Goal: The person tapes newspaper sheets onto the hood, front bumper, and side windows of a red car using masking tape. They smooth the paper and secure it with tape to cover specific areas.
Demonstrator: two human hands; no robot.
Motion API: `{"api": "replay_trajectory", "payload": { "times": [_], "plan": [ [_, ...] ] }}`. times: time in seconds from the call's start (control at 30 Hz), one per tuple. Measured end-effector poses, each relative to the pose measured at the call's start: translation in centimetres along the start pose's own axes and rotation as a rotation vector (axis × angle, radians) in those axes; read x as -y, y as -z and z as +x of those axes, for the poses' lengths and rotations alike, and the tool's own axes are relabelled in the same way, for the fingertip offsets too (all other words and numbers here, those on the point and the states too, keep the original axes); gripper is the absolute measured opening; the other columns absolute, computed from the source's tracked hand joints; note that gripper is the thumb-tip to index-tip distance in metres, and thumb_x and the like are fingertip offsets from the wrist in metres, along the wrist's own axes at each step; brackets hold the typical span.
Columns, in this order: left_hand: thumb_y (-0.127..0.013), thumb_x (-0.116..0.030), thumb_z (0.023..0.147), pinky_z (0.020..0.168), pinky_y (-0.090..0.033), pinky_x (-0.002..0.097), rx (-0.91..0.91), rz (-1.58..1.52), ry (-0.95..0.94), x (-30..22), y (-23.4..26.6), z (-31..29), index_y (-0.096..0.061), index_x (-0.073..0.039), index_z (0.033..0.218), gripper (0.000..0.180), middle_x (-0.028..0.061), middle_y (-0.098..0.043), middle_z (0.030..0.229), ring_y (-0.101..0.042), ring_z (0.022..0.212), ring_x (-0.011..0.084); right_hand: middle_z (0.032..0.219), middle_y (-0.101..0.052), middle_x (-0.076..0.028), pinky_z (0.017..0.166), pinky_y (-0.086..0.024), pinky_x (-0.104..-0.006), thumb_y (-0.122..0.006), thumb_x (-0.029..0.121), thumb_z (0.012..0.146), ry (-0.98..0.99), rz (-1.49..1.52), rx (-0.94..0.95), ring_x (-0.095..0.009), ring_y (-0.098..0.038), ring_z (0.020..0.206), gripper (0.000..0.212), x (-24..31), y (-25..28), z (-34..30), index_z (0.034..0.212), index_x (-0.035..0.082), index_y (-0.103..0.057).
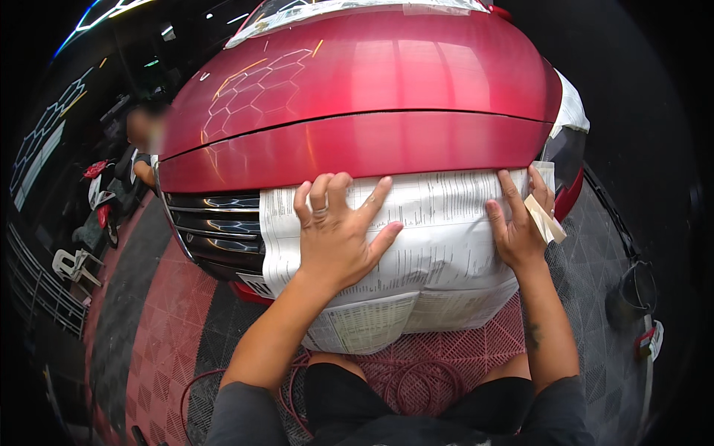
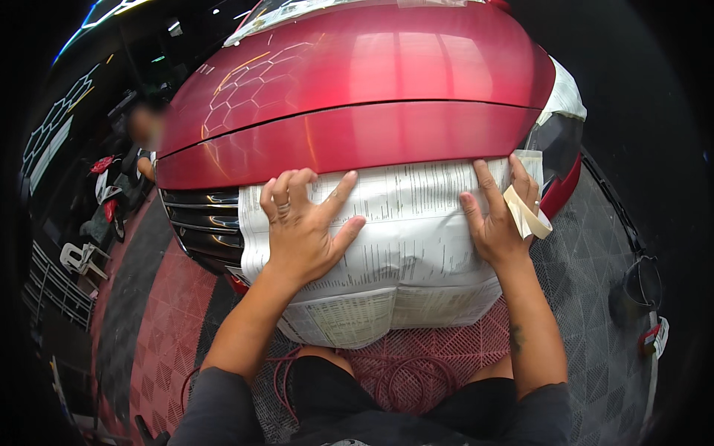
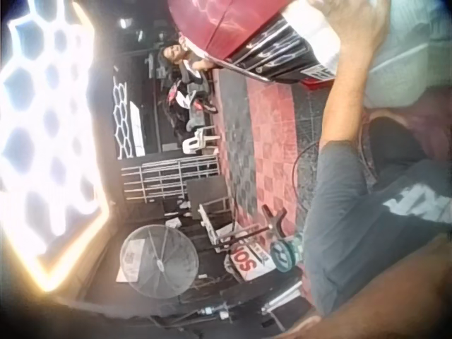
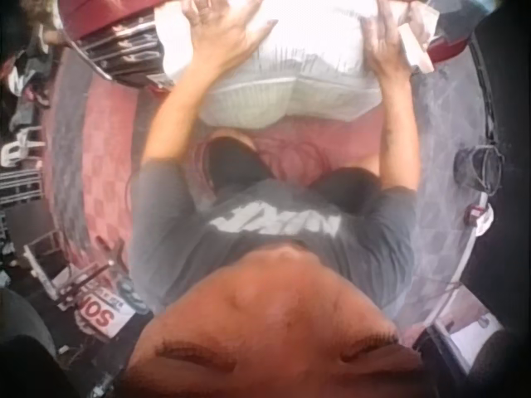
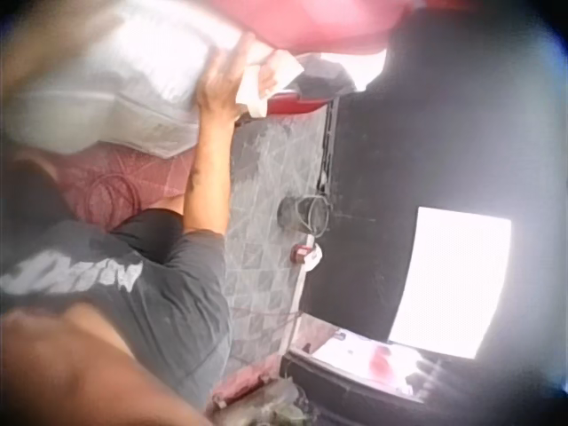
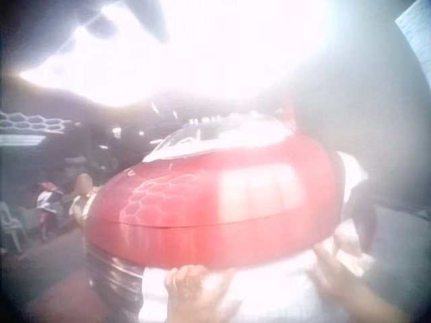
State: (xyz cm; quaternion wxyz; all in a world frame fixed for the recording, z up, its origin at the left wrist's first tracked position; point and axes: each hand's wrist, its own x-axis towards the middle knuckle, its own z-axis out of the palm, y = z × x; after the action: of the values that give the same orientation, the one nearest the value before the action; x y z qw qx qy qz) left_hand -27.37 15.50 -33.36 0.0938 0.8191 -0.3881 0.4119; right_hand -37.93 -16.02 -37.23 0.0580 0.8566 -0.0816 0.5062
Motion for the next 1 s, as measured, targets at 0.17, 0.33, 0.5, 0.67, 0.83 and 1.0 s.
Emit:
{"api": "replay_trajectory", "payload": {
  "times": [0.17, 0.33, 0.5, 0.67, 0.83, 1.0],
  "plan": [
    [-0.061, -0.070, 0.100, 0.128, -0.007, 0.0582, 0.054, 0.069, -0.133, 0.3, -0.8, 1.4, -0.071, -0.021, 0.145, 0.068, 0.0145, -0.043, 0.139, -0.027, 0.147, 0.0342, 0.159, -0.047, -0.022, 0.118, -0.038, -0.0555, -0.070, 0.050, 0.103, -0.049, -0.008, 0.065, -0.038, -0.045, 0.139, 0.055, 0.6, -0.1, -0.3, 0.150, 0.023, -0.070],
    [-0.053, -0.079, 0.100, 0.130, 0.010, 0.0652, 0.113, 0.115, -0.185, 0.4, -1.2, 1.7, -0.068, -0.022, 0.150, 0.078, 0.0176, -0.019, 0.179, 0.004, 0.168, 0.0412, 0.168, -0.037, -0.020, 0.120, -0.035, -0.0547, -0.069, 0.053, 0.102, -0.106, -0.005, 0.073, -0.037, -0.039, 0.143, 0.053, 1.5, -0.3, -0.2, 0.147, 0.023, -0.072],
    [-0.050, -0.083, 0.098, 0.128, 0.014, 0.0668, 0.140, 0.075, -0.211, 1.9, -1.3, 2.6, -0.064, -0.033, 0.155, 0.077, 0.0133, -0.002, 0.185, 0.015, 0.169, 0.0406, 0.173, -0.031, -0.019, 0.120, -0.035, -0.0508, -0.074, 0.056, 0.096, 0.032, 0.018, -0.013, -0.036, -0.035, 0.145, 0.049, 6.6, -0.6, 1.1, 0.133, 0.025, -0.081],
    [-0.053, -0.081, 0.098, 0.128, 0.016, 0.0653, 0.184, 0.075, -0.136, 6.4, 0.3, 0.6, -0.063, -0.041, 0.155, 0.070, 0.0129, 0.002, 0.186, 0.018, 0.168, 0.0400, 0.175, -0.030, -0.016, 0.120, -0.036, -0.0490, -0.072, 0.062, 0.095, 0.083, -0.062, -0.004, -0.034, -0.037, 0.144, 0.053, 6.0, -0.2, 1.6, 0.132, 0.025, -0.081],
    [-0.055, -0.079, 0.098, 0.130, 0.012, 0.0624, 0.177, 0.135, 0.003, 10.3, 1.9, -2.8, -0.064, -0.042, 0.154, 0.068, 0.0123, 0.000, 0.185, 0.012, 0.169, 0.0390, 0.174, -0.034, -0.015, 0.122, -0.036, -0.0492, -0.071, 0.061, 0.097, 0.054, -0.128, 0.008, -0.032, -0.037, 0.146, 0.050, 2.5, 0.2, 0.9, 0.135, 0.030, -0.080],
    [-0.047, -0.086, 0.097, 0.131, 0.007, 0.0623, 0.136, 0.161, 0.042, 13.3, 1.4, -4.5, -0.067, -0.041, 0.151, 0.073, 0.0116, -0.004, 0.185, 0.010, 0.169, 0.0396, 0.172, -0.039, -0.013, 0.122, -0.037, -0.0496, -0.071, 0.059, 0.098, 0.029, -0.130, -0.001, -0.033, -0.039, 0.147, 0.048, 1.5, 0.1, 0.9, 0.135, 0.030, -0.080]
  ]
}}
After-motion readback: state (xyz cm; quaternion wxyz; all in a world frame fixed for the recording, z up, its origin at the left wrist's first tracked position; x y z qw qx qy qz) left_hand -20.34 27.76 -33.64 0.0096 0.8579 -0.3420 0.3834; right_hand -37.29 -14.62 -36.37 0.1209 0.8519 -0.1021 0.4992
